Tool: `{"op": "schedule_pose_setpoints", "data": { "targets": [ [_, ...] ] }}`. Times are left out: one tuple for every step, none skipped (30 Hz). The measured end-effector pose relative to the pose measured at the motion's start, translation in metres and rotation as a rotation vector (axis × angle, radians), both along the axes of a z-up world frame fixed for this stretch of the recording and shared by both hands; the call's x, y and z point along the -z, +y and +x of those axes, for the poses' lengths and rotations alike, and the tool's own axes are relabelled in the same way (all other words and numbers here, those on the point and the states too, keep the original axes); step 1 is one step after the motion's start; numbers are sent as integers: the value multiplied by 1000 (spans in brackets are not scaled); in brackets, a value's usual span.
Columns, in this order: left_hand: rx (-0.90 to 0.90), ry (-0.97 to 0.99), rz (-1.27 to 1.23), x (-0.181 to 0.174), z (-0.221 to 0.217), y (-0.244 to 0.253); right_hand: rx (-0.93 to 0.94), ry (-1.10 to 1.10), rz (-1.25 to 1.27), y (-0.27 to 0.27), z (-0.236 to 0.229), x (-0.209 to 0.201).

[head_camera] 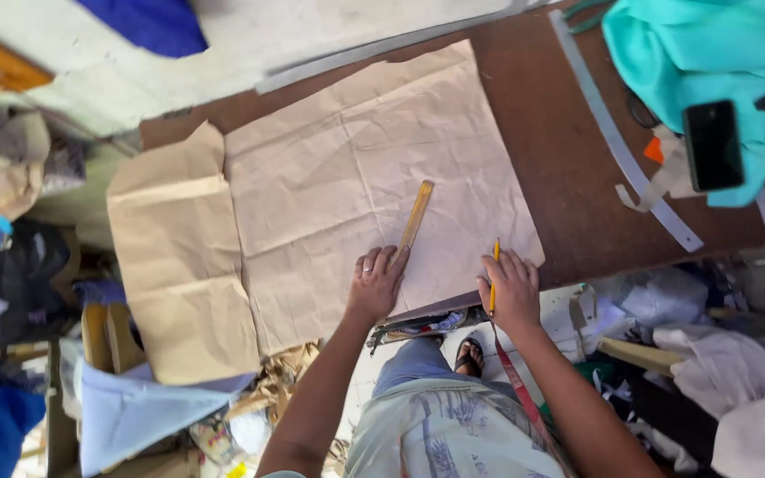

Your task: The person uses a wooden ruler and a pencil to draw straight lines on a large sheet of pattern paper laid out on a table. They also briefly handle a smartphone while working on the pattern.

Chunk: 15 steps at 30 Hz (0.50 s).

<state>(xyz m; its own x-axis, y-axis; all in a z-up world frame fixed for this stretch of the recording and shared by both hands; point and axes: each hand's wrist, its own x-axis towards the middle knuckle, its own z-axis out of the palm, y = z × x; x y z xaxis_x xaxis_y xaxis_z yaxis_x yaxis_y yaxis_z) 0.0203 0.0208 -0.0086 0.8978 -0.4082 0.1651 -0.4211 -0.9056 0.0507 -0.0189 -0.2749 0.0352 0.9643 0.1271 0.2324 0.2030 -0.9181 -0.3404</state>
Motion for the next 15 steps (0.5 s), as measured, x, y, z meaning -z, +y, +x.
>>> {"op": "schedule_pose_setpoints", "data": {
  "targets": [
    [32, 2, 0, -7, 10, 2, 32, 2, 0, 1, 3, -4],
    [114, 61, 4, -15, 18, 6, 61, 0, -22, 4, 6, -7],
    [195, 120, 9, -22, 27, 11, 88, 0, -45, 8, 7, -11],
    [228, 122, 14, -30, 37, 10, 122, 2, -42, 11, 11, -4],
    [287, 230, 66, -37, 46, 10, 139, 24, -15, 14, 13, 2],
    [344, 329, 120, -45, 58, 8, 155, 37, 10, 16, 20, 9],
    [376, 320, 127, -47, 69, 6, 187, 30, 11, 23, 24, 10],
    [439, 327, 133, -48, 78, 3, 202, -19, 71, 29, 27, 12],
    [501, 334, 140, -49, 87, 1, 217, -70, 129, 35, 31, 15],
    [528, 332, 144, -40, 99, -1, 244, -73, 128, 39, 36, 11],
    [588, 286, 127, -31, 110, -4, 276, -60, 375, 44, 41, 8],
    [644, 242, 107, -23, 120, -7, 302, -51, 623, 47, 45, 4],
    [668, 241, 109, -21, 129, -9, 325, -58, 622, 49, 50, 6],
    [705, 244, 144, -21, 137, -11, 353, -76, 691, 49, 56, 6],
    [742, 246, 179, -22, 145, -13, 382, -95, 760, 49, 63, 6]
  ]
}}
